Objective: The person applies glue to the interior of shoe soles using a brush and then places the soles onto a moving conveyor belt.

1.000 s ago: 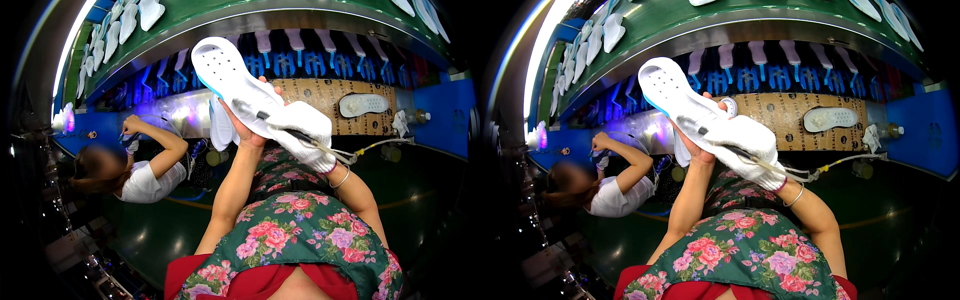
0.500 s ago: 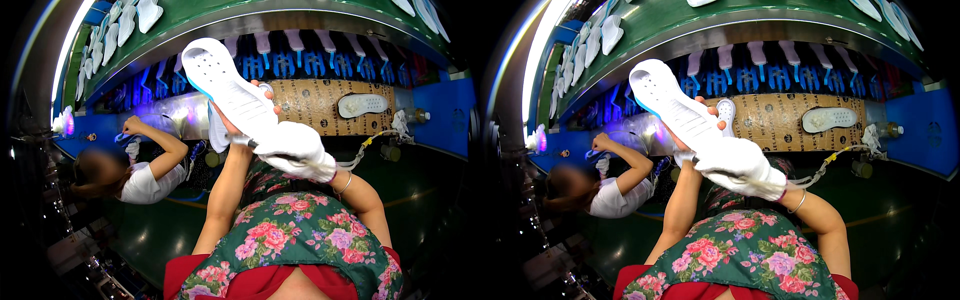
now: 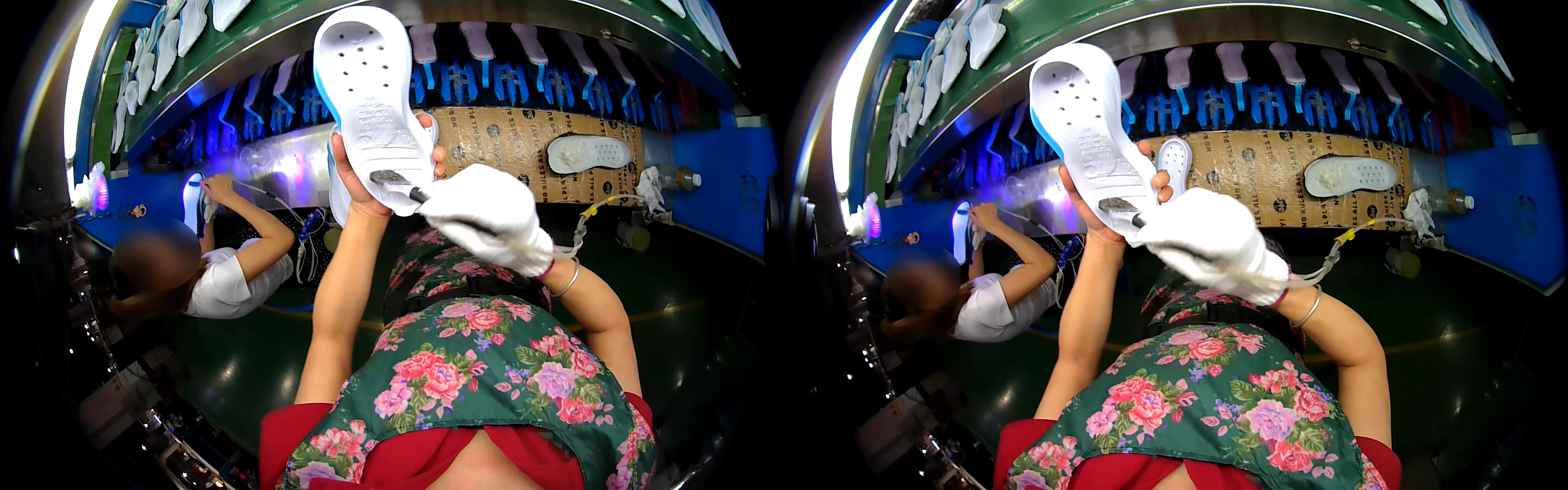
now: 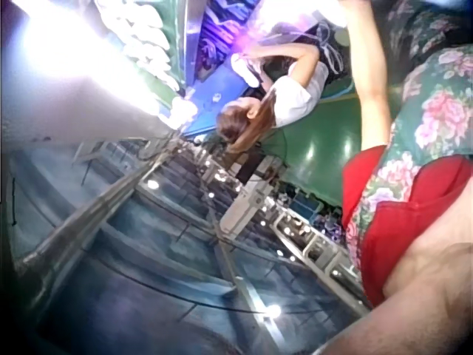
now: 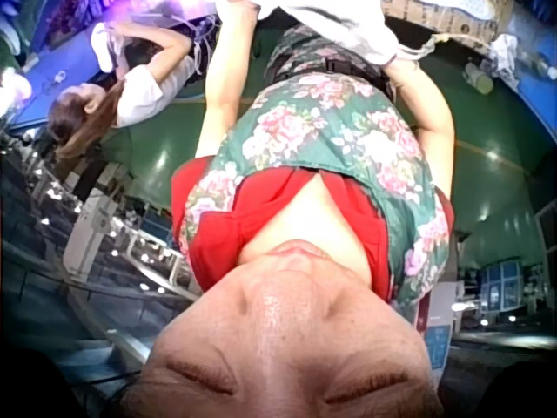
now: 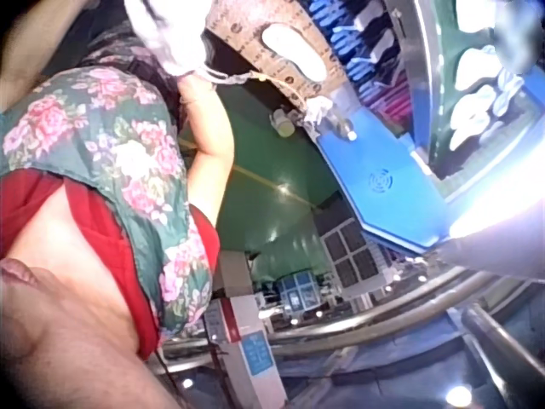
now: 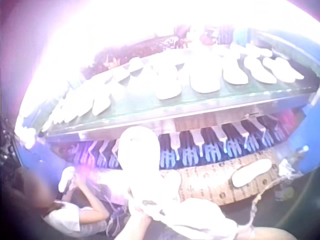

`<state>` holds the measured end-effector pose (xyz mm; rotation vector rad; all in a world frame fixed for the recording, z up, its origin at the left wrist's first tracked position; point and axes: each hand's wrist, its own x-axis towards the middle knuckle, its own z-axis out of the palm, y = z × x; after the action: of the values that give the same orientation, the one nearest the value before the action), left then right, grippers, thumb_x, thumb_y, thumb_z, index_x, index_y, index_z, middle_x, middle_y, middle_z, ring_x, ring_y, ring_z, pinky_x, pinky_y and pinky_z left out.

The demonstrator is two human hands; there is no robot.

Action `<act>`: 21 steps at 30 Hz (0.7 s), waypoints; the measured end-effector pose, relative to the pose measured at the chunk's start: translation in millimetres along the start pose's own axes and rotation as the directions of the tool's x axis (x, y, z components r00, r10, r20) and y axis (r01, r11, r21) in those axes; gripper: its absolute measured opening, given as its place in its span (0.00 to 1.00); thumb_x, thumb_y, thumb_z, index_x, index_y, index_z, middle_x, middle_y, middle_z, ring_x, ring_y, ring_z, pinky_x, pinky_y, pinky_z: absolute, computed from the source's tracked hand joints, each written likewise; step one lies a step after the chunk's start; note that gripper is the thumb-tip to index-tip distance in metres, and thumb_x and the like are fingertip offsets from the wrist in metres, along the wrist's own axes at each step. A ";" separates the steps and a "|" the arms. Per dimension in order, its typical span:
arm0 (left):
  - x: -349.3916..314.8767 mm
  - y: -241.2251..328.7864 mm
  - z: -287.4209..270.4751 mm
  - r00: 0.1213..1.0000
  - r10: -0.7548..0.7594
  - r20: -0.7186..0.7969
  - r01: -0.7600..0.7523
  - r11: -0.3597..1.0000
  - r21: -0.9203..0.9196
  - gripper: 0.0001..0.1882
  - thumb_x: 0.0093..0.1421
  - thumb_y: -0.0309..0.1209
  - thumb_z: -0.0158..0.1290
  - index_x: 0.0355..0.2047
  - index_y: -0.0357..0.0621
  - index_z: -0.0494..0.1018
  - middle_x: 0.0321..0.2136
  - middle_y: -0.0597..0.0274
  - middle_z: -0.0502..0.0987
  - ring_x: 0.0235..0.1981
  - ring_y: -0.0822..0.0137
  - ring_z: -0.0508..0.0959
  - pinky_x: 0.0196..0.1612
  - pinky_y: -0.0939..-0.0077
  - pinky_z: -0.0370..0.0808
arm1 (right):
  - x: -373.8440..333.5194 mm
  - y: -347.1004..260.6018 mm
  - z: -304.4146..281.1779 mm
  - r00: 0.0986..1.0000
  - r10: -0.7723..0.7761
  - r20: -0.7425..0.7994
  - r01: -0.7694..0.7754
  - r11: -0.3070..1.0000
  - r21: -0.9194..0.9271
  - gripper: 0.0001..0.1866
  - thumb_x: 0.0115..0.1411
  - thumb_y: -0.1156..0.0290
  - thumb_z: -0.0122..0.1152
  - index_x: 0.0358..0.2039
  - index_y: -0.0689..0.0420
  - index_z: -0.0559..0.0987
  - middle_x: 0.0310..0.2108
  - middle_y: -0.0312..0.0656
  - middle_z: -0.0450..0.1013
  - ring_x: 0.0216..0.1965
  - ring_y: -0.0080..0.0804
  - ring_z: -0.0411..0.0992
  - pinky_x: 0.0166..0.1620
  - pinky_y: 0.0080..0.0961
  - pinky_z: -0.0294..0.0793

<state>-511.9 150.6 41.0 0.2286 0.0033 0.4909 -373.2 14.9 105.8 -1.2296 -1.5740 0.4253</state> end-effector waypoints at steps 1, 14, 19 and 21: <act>1.0 1.8 -2.9 0.999 -0.034 0.040 0.034 0.999 0.003 0.48 0.48 0.70 0.52 0.62 0.53 0.63 0.53 0.47 0.68 0.41 0.43 0.70 0.40 0.52 0.70 | -5.1 -3.3 4.3 0.998 -0.028 0.055 0.030 0.999 -0.031 0.13 0.47 0.76 0.69 0.35 0.50 0.83 0.35 0.39 0.79 0.32 0.38 0.77 0.35 0.29 0.76; 13.2 16.8 -5.4 0.951 -0.202 0.236 0.170 0.974 0.147 0.54 0.46 0.68 0.55 0.62 0.38 0.59 0.48 0.32 0.68 0.33 0.48 0.75 0.31 0.58 0.73 | -17.9 -12.2 8.3 0.994 -0.073 0.084 0.082 0.991 -0.109 0.16 0.48 0.76 0.69 0.39 0.49 0.83 0.40 0.39 0.79 0.35 0.38 0.78 0.38 0.31 0.77; 17.6 18.5 -5.8 0.922 -0.247 0.298 0.181 0.956 0.232 0.54 0.46 0.68 0.54 0.61 0.37 0.60 0.46 0.34 0.70 0.30 0.49 0.76 0.29 0.59 0.72 | -17.2 -23.1 2.5 0.969 0.207 0.134 -0.241 0.908 0.343 0.08 0.48 0.77 0.69 0.32 0.55 0.84 0.33 0.43 0.81 0.33 0.34 0.79 0.39 0.28 0.77; 15.0 19.9 -5.3 0.929 -0.265 0.257 0.203 0.948 0.246 0.53 0.48 0.67 0.53 0.62 0.37 0.60 0.46 0.34 0.70 0.30 0.49 0.76 0.29 0.59 0.73 | -11.1 -21.1 -7.2 0.980 0.185 0.077 -0.198 0.955 0.222 0.09 0.49 0.76 0.69 0.34 0.54 0.84 0.33 0.40 0.80 0.34 0.36 0.78 0.39 0.29 0.77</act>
<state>-508.3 175.9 41.0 0.5060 -0.1995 0.2123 -378.0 -5.4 119.2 -1.2027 -1.4113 0.7514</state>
